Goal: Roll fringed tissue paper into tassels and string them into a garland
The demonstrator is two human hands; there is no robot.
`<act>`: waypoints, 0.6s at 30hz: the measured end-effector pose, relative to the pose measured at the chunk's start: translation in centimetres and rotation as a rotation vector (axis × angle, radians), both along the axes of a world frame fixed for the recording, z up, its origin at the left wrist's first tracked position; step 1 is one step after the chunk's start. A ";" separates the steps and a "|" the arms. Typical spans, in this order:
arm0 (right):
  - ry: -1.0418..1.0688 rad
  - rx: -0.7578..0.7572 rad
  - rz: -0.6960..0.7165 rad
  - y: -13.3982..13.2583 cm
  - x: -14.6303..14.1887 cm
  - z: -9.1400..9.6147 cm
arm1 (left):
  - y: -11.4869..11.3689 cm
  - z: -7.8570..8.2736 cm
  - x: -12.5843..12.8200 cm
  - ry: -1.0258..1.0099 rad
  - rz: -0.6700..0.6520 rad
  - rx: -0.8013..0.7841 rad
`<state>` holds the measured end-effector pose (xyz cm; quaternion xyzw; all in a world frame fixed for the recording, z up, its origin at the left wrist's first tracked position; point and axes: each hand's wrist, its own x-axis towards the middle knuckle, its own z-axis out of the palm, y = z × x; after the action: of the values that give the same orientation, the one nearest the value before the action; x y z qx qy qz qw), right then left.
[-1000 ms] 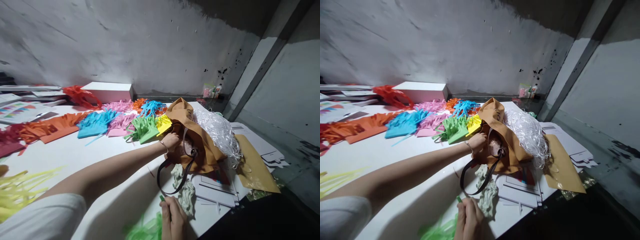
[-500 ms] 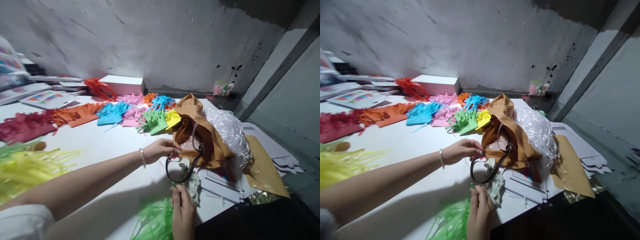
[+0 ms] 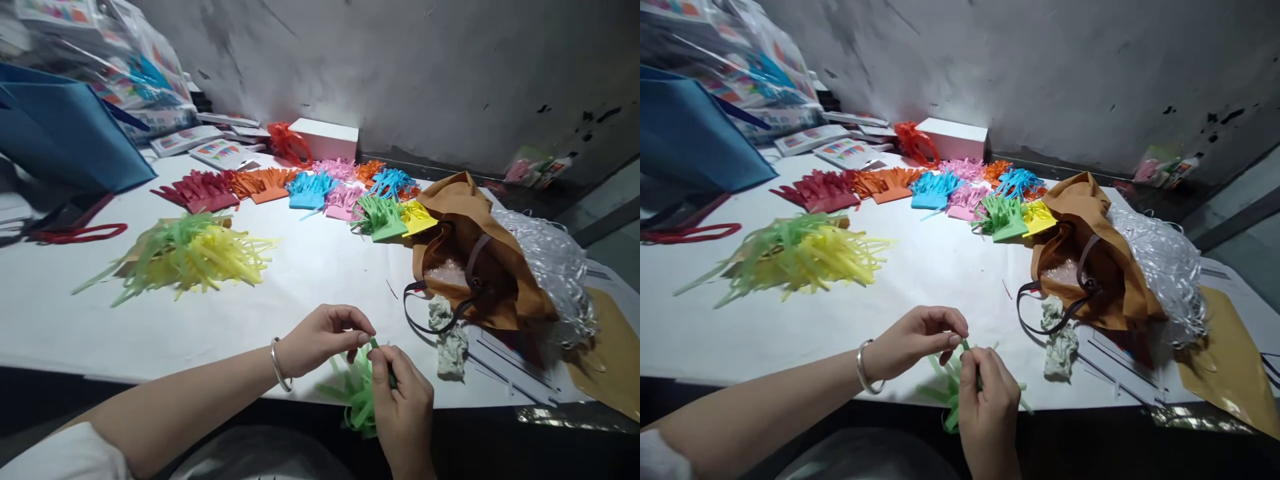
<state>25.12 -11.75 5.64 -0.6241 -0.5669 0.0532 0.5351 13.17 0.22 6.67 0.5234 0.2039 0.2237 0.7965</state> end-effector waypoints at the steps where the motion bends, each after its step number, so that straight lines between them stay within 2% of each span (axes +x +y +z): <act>1: 0.005 -0.031 0.021 -0.2 -0.3 0.1 | -0.2 -0.1 -0.5 0.005 0.013 0.029; 5: 0.037 -0.182 0.115 -0.9 -0.8 0.7 | -0.8 -0.1 -2.2 0.004 0.031 0.158; 8: 0.084 -0.254 0.201 -1.0 -0.9 1.0 | -0.9 0.2 -3.2 0.011 0.008 0.322; 14: 0.030 -0.263 0.273 -0.8 -0.7 0.3 | -0.5 0.7 -4.6 0.037 0.033 0.645; 18: -0.058 -0.232 0.270 -0.7 -0.9 -0.1 | -0.8 1.0 -5.1 0.123 0.047 0.771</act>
<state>24.21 -12.43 5.59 -0.6012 -0.6507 0.1714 0.4311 8.09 -0.53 7.67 0.7918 0.1641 0.2703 0.5225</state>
